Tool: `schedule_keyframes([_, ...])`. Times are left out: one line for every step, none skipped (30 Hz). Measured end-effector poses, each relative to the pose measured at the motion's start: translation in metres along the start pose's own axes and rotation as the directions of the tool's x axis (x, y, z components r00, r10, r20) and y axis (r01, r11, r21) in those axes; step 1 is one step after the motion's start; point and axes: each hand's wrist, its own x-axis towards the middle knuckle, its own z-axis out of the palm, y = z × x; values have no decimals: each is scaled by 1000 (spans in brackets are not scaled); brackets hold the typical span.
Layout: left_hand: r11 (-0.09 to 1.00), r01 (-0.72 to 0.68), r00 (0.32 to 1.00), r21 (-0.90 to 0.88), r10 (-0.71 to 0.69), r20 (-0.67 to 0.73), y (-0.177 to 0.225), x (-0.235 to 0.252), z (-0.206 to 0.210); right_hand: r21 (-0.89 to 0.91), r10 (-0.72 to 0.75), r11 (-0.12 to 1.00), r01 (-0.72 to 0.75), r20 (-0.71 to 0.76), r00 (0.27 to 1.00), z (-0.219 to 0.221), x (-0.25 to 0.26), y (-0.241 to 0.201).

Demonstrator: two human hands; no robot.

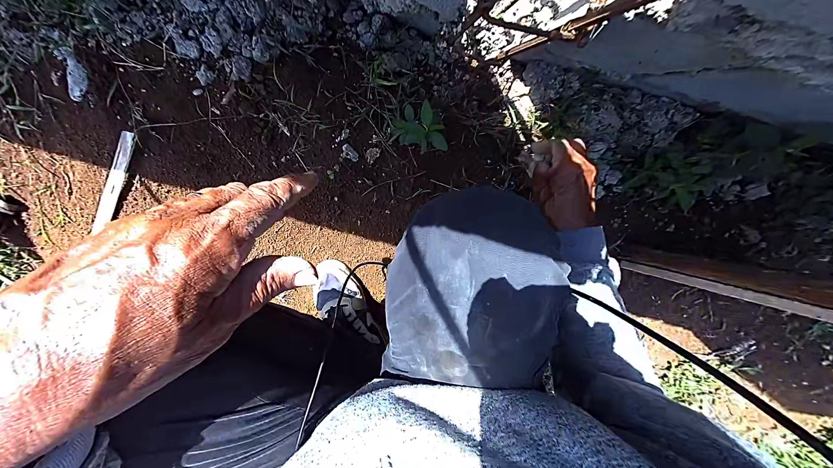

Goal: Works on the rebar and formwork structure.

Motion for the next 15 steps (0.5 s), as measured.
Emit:
schedule_keyframes([1000,-6,1000,-1,6,8,-1,1,0,-24,64,998,-61,127,990,-12,-19,2])
schedule_keyframes([1000,-5,1000,0,5,18,0,3,0,-57,114,993,-102,257,960,-19,-33,6])
schedule_keyframes([1000,-6,1000,5,6,28,0,4,0,-81,111,993,-89,342,933,-21,-40,9])
schedule_keyframes([1000,-7,1000,14,6,29,1,6,0,-85,95,994,-68,371,924,-21,-42,4])
schedule_keyframes([1000,-11,1000,24,10,23,2,8,0,-70,65,997,-42,365,929,-19,-37,-6])
schedule_keyframes([999,-21,1000,28,21,16,3,10,0,-36,23,999,-11,343,939,-13,-24,-17])
schedule_keyframes([999,-29,1000,28,29,10,4,11,0,-7,-10,1000,13,316,949,-3,-8,-29])
schedule_keyframes([999,-35,999,30,35,4,4,12,0,2,-41,999,42,272,961,12,12,-41])
schedule_keyframes([999,-30,999,31,30,12,4,11,0,-1,-58,998,60,219,974,28,32,-56])
schedule_keyframes([1000,-15,999,28,14,29,4,9,1,-25,-66,997,71,165,984,45,54,-68])
schedule_keyframes([1000,5,999,25,-6,43,4,7,0,-59,-50,997,58,124,991,61,76,-78])
schedule_keyframes([999,26,999,28,-28,41,5,4,0,-94,-11,995,20,97,995,74,101,-86])
schedule_keyframes([999,41,998,28,-42,36,6,1,0,-129,41,991,-28,100,994,83,123,-91])
schedule_keyframes([998,54,998,28,-55,36,6,-2,0,-152,107,985,-86,138,985,89,142,-93])
schedule_keyframes([998,65,997,19,-65,30,6,-4,0,-165,163,977,-133,184,969,92,161,-93])
